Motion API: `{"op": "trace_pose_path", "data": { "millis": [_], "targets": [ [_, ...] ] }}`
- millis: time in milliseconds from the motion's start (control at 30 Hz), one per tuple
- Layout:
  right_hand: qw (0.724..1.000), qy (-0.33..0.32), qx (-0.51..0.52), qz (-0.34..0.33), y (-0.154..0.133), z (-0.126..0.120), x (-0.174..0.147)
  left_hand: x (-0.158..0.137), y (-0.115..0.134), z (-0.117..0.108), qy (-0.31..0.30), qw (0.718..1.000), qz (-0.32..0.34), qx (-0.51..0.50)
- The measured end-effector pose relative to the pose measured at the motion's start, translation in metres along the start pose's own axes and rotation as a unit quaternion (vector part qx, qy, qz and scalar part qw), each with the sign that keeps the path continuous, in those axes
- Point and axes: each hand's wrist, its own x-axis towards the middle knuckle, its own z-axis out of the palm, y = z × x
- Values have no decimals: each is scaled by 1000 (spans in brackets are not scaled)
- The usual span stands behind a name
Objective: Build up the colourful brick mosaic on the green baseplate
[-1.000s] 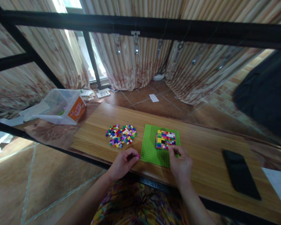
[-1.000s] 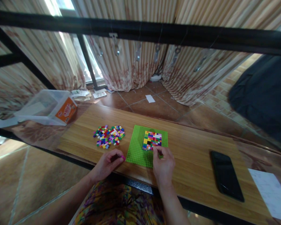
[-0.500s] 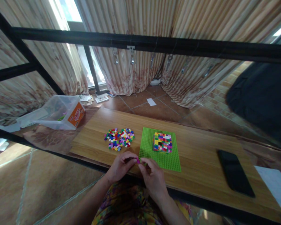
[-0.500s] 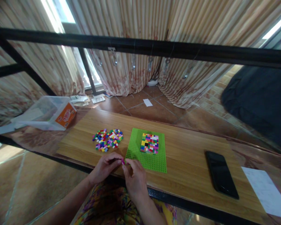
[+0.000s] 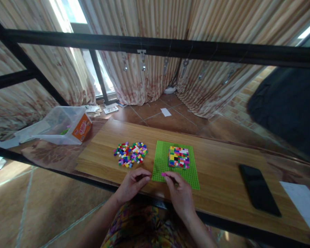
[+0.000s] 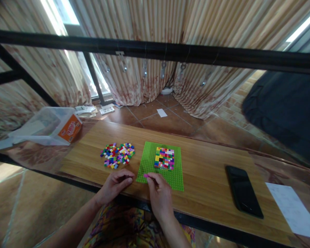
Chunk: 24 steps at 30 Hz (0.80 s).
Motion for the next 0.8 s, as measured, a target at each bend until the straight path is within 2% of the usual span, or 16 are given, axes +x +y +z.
{"op": "trace_pose_path", "data": {
  "millis": [133, 233, 433, 600, 700, 800],
  "targets": [
    [993, 75, -85, -33, 13, -45, 16, 1, 2, 0, -1, 1000, -1, 15],
    [980, 98, -158, -64, 23, -67, 29, 1, 3, 0, -8, 1000, -1, 21],
    [974, 90, -188, -92, 31, -72, 44, 1, 5, 1, -11, 999, -7, 31],
    [985, 89, -133, -61, 35, -70, 51, 1, 1, 1, -10, 1000, -5, 23],
    [993, 97, -66, -7, 40, -69, 55, 1, 2, 0, -15, 999, -4, 31],
    [990, 115, 43, 67, 43, -65, 58, 1, 4, 0, -19, 999, -8, 34]
  ]
}}
